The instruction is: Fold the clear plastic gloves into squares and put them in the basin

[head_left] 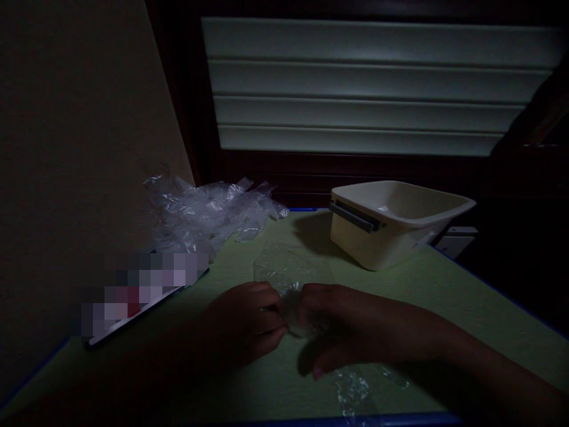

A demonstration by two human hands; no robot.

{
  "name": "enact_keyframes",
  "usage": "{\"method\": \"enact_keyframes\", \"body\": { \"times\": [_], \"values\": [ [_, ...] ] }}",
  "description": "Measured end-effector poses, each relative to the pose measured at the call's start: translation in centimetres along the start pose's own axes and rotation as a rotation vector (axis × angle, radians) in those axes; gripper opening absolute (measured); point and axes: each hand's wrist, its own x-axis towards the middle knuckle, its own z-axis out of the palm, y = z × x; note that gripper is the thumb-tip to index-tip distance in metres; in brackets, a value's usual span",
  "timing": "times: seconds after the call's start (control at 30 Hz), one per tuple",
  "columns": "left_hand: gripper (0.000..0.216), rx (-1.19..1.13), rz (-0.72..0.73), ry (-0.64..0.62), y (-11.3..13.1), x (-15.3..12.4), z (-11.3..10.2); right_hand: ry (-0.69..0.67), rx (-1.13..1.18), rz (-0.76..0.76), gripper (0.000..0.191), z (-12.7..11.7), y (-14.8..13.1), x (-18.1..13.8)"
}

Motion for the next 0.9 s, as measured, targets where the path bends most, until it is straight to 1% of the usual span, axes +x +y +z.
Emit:
{"method": "enact_keyframes", "body": {
  "times": [0.13,0.27,0.37,0.47,0.6,0.63,0.67,0.8,0.87,0.9],
  "values": [
    [0.02,0.028,-0.007,0.001,0.2,0.2,-0.1,0.068,0.056,0.021,0.009,0.6,-0.1,0.4],
    [0.014,0.064,-0.007,-0.024,0.3,0.1,-0.3,0.108,0.119,0.059,0.008,0.9,0.5,0.6],
    [0.017,0.085,0.003,-0.02,0.3,-0.1,-0.2,0.169,0.151,0.13,0.008,1.1,1.3,0.8],
    [0.021,0.105,0.018,-0.001,0.3,-0.2,-0.2,0.204,0.195,0.14,0.008,1.1,1.7,1.0],
    [0.023,0.092,0.02,0.028,0.5,-0.2,-0.2,0.276,0.129,0.146,0.004,1.3,1.8,1.2],
    [0.023,0.088,0.021,0.038,0.6,-0.2,-0.3,0.295,0.105,0.15,0.006,1.4,1.8,1.2],
    [0.025,0.088,0.02,0.049,0.7,-0.2,-0.3,0.309,0.083,0.157,0.013,1.5,1.9,1.3],
    [0.029,0.1,0.023,0.055,0.7,-0.2,-0.3,0.339,-0.019,0.216,0.053,1.9,2.2,1.6],
    [0.029,0.082,0.04,0.054,0.6,-0.2,-0.3,0.352,-0.064,0.243,0.067,2.1,2.3,1.7],
    [0.028,0.077,0.041,0.06,0.6,-0.2,-0.4,0.366,-0.08,0.254,0.07,2.1,2.3,1.7]
  ]
}}
